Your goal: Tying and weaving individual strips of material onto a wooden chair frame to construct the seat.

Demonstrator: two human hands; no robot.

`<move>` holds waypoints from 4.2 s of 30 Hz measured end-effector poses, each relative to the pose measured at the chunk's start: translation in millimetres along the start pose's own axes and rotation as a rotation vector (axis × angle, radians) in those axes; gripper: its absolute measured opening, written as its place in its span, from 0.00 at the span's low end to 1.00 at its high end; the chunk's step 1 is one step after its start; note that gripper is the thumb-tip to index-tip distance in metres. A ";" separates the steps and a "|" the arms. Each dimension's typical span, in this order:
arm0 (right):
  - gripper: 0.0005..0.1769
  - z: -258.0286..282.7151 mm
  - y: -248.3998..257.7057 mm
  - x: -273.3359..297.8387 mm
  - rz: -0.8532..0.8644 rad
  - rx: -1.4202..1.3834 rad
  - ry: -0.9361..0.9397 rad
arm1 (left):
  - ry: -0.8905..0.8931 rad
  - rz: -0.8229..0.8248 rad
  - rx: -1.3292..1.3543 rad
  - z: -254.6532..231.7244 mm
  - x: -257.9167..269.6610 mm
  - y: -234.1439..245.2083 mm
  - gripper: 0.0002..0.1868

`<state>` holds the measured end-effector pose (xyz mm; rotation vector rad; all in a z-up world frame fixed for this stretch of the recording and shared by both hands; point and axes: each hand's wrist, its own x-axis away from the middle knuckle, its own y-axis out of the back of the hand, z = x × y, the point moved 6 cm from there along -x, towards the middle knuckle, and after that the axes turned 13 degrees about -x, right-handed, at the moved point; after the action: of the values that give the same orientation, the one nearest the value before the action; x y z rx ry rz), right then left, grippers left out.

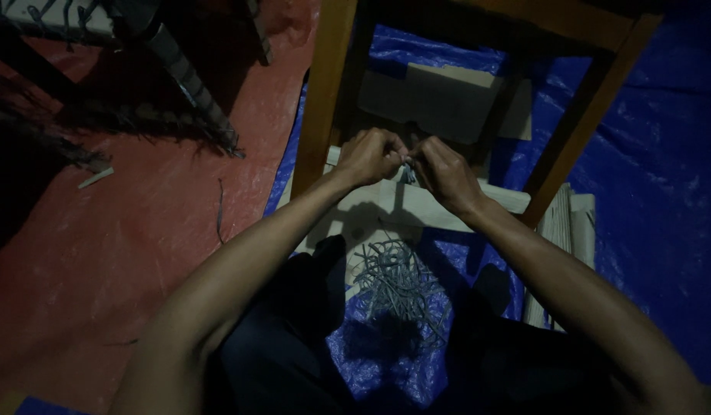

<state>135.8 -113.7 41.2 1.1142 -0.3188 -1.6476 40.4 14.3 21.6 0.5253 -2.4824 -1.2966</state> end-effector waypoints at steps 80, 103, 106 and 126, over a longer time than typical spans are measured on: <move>0.20 95.7 91.3 49.3 0.225 -0.119 -0.632 | -0.225 -0.146 -0.053 -11.2 136.1 77.3 0.16; 0.11 3.7 7.4 2.5 -0.336 -0.126 -0.563 | -0.085 -0.391 -0.193 -10.2 9.0 -14.7 0.12; 0.10 -0.4 2.1 9.0 -0.365 -0.167 -0.613 | -0.067 -0.368 -0.194 -7.3 10.1 -22.5 0.11; 0.06 -28.9 -15.8 24.2 -0.457 -0.279 -0.748 | -0.017 -0.437 -0.195 -11.8 14.5 -20.6 0.07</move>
<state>149.1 -119.3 2.8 0.3301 -0.3034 -2.4048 36.2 -11.5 12.3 1.0503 -2.2952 -1.6810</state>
